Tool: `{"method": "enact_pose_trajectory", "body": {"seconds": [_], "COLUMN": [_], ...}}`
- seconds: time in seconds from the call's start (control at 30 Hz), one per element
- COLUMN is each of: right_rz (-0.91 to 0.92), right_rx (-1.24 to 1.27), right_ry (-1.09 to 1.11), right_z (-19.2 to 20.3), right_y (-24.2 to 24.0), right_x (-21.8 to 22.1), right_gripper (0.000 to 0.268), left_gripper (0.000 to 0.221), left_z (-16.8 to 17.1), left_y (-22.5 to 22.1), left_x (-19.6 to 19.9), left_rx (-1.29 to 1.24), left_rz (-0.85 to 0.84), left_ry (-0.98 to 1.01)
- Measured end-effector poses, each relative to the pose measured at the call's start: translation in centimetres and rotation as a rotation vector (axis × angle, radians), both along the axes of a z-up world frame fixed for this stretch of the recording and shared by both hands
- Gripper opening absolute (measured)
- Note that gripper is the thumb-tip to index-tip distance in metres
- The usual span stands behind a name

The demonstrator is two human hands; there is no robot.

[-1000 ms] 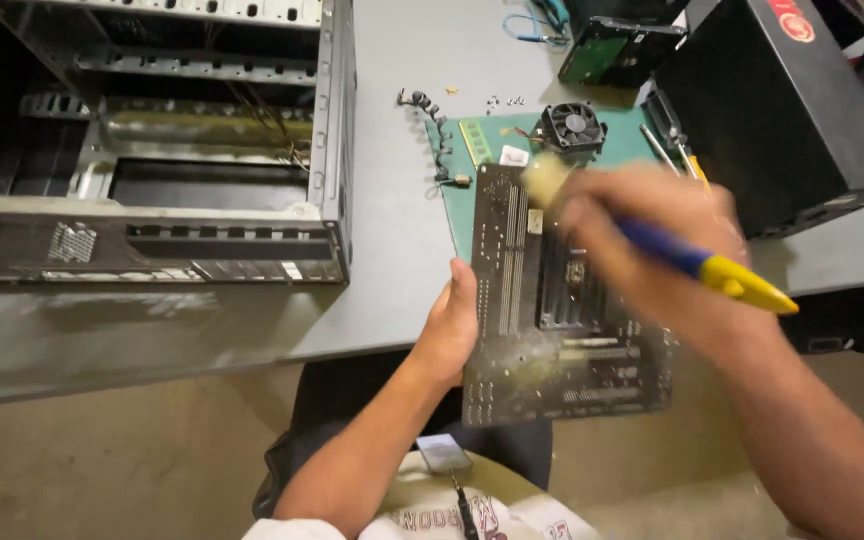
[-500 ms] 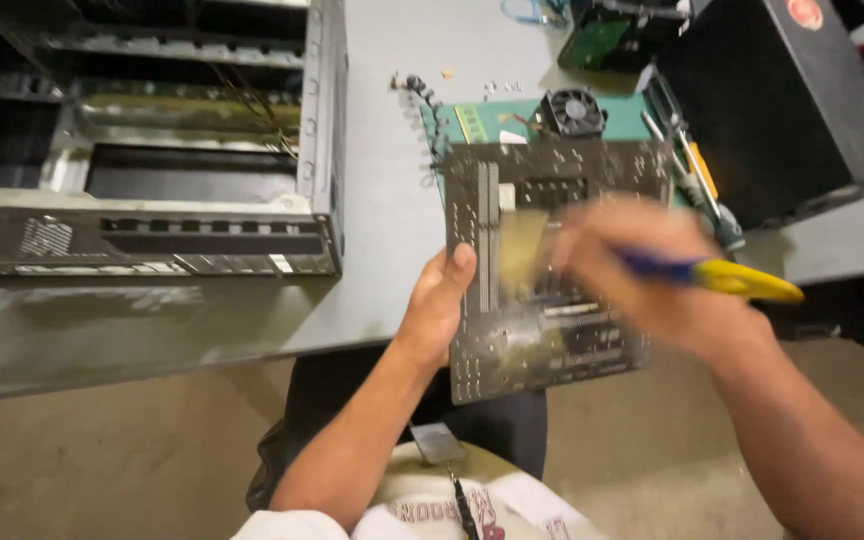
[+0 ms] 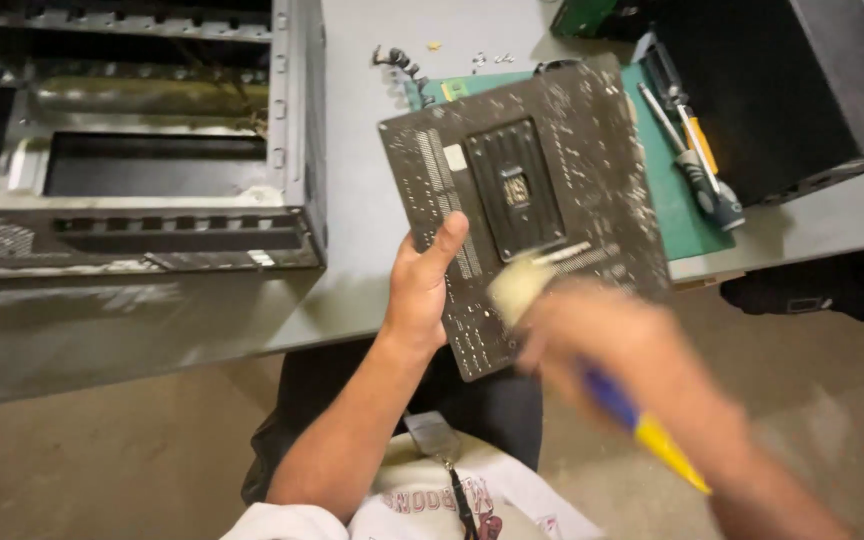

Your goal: Dusting a computer motherboard with a brush and inspecting the CPU.

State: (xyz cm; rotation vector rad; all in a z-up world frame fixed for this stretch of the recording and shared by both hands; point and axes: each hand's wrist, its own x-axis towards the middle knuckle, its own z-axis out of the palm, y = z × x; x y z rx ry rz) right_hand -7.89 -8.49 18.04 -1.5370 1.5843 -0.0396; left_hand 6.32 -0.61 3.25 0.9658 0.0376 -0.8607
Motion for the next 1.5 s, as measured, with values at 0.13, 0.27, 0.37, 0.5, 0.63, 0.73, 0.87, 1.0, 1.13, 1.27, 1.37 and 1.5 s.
{"method": "enact_pose_trajectory", "body": {"seconds": [0.13, 0.27, 0.37, 0.5, 0.63, 0.73, 0.87, 1.0, 1.13, 1.27, 1.37, 1.5], "right_rz": [1.118, 0.615, 0.628, 0.919, 1.045, 0.809, 1.238, 1.260, 0.828, 1.036, 0.837, 0.526], "right_rx": [-0.632, -0.849, -0.828, -0.852, -0.612, -1.005, -0.724, -0.523, -1.086, -0.441, -0.668, -1.000], "right_ry": [-0.512, -0.397, -0.519, -0.612, -0.682, -0.586, -0.793, -0.726, -0.599, -0.797, -0.727, -0.611], "right_z": [-4.3, -3.9, -5.9, -7.1, -8.6, -10.0, -7.9, -7.9, -7.6, -7.8, -8.6, -8.2], "right_y": [-5.7, -6.9, -6.0, -3.5, -6.2, -10.7, -3.3, -5.4, -9.2, -1.6, -6.5, -8.4], "right_x": [-5.1, -3.7, -2.4, -1.7, -2.6, -3.2, -1.6, -2.7, -2.4, -1.6, -2.5, -2.5], "right_gripper": [0.013, 0.021, 0.013, 0.008, 0.011, 0.014, 0.014, 0.009, 0.012, 0.007, 0.007, 0.008], "left_gripper": [0.066, 0.068, 0.063, 0.057, 0.058, 0.060, 0.056, 0.056, 0.065, 0.064, 0.065, 0.067], "left_z": [-1.2, -1.6, -1.3, -1.7, -2.4, -2.9, -2.5, -2.6, -2.5, -5.1, -2.9, -3.8], "left_y": [-0.9, -1.0, -1.2, -1.3, -0.5, 0.1, -0.7, 0.1, 0.6, -0.5, 1.3, 0.8], "left_x": [-0.5, -0.4, -0.1, 0.3, 0.7, 0.4, 0.1, -0.2, -0.3, -0.7, -0.3, -0.7], "left_rx": [-0.084, -0.121, -0.172, -0.262, -0.190, -0.293, -0.244, -0.245, -0.329, -0.276, -0.235, -0.228], "left_rz": [0.146, 0.226, 0.279, 0.317, 0.333, 0.319, 0.345, 0.321, 0.287, 0.287, 0.257, 0.279], "left_ry": [-0.035, -0.163, -0.167, -0.178, -0.197, -0.207, -0.225, -0.114, -0.153, -0.304, -0.238, -0.227]}}
